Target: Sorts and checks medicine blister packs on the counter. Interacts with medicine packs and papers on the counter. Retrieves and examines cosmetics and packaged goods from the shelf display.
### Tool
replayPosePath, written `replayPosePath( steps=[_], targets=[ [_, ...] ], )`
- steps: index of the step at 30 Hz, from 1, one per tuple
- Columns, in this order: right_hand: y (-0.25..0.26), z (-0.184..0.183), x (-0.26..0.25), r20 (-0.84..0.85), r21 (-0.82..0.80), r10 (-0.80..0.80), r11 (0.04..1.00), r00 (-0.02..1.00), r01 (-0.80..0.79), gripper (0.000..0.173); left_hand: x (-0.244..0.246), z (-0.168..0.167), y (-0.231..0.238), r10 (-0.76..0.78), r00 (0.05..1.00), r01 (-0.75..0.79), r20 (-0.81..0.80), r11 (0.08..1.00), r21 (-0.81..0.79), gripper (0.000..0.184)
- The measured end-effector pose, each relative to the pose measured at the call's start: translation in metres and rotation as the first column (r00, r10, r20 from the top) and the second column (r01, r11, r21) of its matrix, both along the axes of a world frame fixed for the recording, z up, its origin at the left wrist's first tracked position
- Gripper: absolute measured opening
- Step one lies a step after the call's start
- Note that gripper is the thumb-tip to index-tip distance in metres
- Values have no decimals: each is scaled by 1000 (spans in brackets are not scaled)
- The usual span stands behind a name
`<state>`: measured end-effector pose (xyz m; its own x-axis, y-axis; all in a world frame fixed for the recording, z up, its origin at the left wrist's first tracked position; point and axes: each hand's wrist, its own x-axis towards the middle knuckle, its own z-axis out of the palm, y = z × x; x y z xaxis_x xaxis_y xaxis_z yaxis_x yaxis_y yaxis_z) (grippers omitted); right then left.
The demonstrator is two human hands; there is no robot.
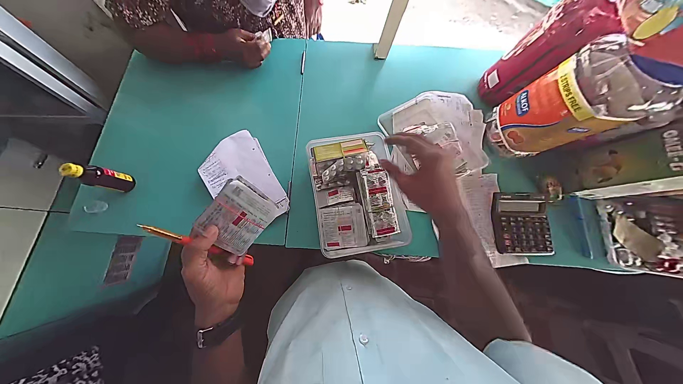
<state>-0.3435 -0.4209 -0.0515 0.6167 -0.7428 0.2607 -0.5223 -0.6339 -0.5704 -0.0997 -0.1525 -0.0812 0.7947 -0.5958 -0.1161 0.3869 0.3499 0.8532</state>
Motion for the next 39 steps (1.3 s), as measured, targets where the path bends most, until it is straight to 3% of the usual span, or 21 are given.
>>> replayPosePath(
  steps=[1, 3, 7, 9, 12, 17, 19, 21, 23, 26, 28, 30, 32, 34, 36, 39],
  targets=[
    [-1, -2, 20, -47, 3, 134, 991, 990, -134, 40, -2, 0, -1, -6, 1000, 6, -3, 1000, 7, 20],
    [-8, -12, 59, -242, -20, 249, 965, 938, -261, 53, -3, 2, 1, -3, 1000, 3, 12, 1000, 10, 19],
    [-17, -18, 86, -460, -59, 218, 960, 861, -275, 64, -2, 1, 6, 15, 998, -18, 55, 999, 45, 18],
    [-13, -12, 86, -495, -85, 214, 953, 842, -292, 53, -1, -1, 12, 22, 999, -24, 43, 998, 65, 22],
    [-13, -2, 80, -406, -71, 256, 948, 877, -309, 53, 4, -3, 22, 30, 999, -30, 20, 999, 42, 23],
    [-23, 36, 54, 67, 253, 232, 937, 970, -241, 70, 12, -5, 36, 68, 997, -69, 30, 997, 24, 21],
    [-36, 48, 40, 145, 266, 86, 956, 986, -122, 73, 13, -3, 36, 92, 996, -93, 21, 995, 31, 23],
    [-58, 51, 25, -23, 200, -150, 968, 988, 152, 78, 12, -2, 37, 107, 994, -108, 13, 993, 39, 23],
    [-82, 35, 13, -252, 158, -308, 922, 917, 353, 88, 11, -2, 37, 117, 993, -118, 9, 992, 49, 23],
    [-97, 1, 3, -513, 75, -361, 885, 779, 459, 91, 12, -4, 37, 121, 993, -121, -7, 991, 61, 24],
    [-87, -2, 6, -512, 28, -336, 913, 791, 406, 79, 14, -6, 38, 118, 993, -116, -15, 991, 72, 23],
    [-65, 8, 18, -341, -72, -237, 971, 910, 226, 47, 15, -8, 37, 114, 993, -112, -17, 991, 71, 22],
    [-45, 12, 37, -234, -31, 102, 993, 967, -113, 20, 16, -7, 34, 99, 995, -98, -12, 993, 64, 22],
    [-40, 3, 63, -318, 125, 377, 926, 870, -355, 25, 16, -6, 28, 69, 998, -69, -1, 996, 59, 23],
    [-49, -18, 85, -469, 196, 455, 890, 757, -413, 39, 14, -3, 23, 55, 998, -55, 4, 997, 58, 23],
    [-64, -25, 94, -471, 241, 514, 857, 717, -456, 36, 13, -1, 23, 56, 998, -56, 8, 997, 53, 21]
  ],
)
